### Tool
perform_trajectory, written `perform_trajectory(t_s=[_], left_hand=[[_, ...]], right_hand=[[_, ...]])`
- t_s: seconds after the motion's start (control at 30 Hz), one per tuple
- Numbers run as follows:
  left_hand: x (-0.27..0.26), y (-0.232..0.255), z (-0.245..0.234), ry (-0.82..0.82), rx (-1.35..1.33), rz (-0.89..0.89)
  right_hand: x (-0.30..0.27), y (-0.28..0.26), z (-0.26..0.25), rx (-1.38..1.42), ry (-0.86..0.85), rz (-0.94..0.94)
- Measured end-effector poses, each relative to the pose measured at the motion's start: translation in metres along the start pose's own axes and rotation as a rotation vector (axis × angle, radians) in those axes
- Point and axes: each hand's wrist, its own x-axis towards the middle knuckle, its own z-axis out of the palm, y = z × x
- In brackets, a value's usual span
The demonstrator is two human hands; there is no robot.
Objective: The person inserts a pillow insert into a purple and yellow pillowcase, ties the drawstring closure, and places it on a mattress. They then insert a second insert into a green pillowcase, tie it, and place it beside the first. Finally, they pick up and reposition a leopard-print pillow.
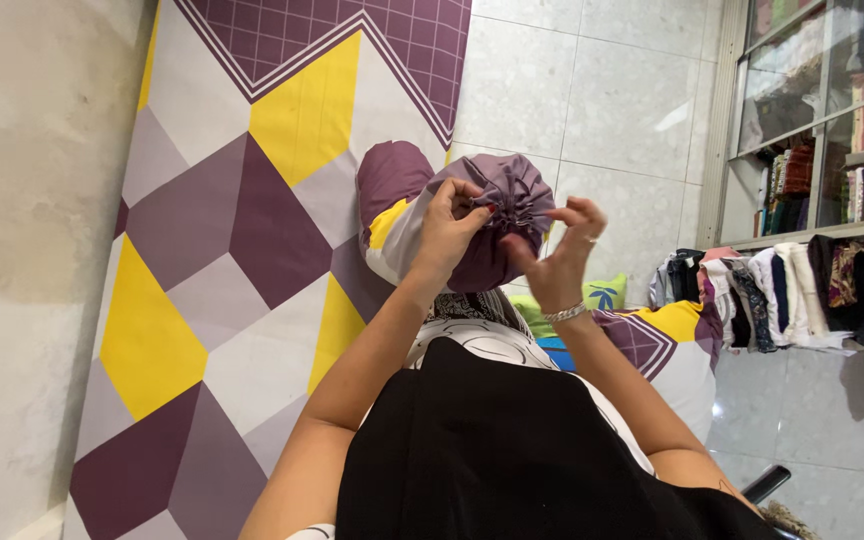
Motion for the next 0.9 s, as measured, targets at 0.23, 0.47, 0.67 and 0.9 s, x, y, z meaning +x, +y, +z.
perform_trajectory(t_s=[0.23,0.47,0.67,0.9], left_hand=[[0.001,-0.011,-0.003,0.016,0.064,-0.014],[-0.003,-0.076,-0.111,0.231,0.150,-0.084],[-0.021,-0.192,-0.191,0.512,-0.114,-0.648],[0.029,-0.213,-0.153,0.511,-0.397,-1.146]], right_hand=[[-0.011,0.018,0.057,-0.228,-0.118,-0.045],[0.029,0.069,0.064,-0.185,-0.074,0.099],[0.080,0.039,0.046,0.195,-0.004,0.426],[0.075,0.010,-0.007,0.921,0.026,0.531]])
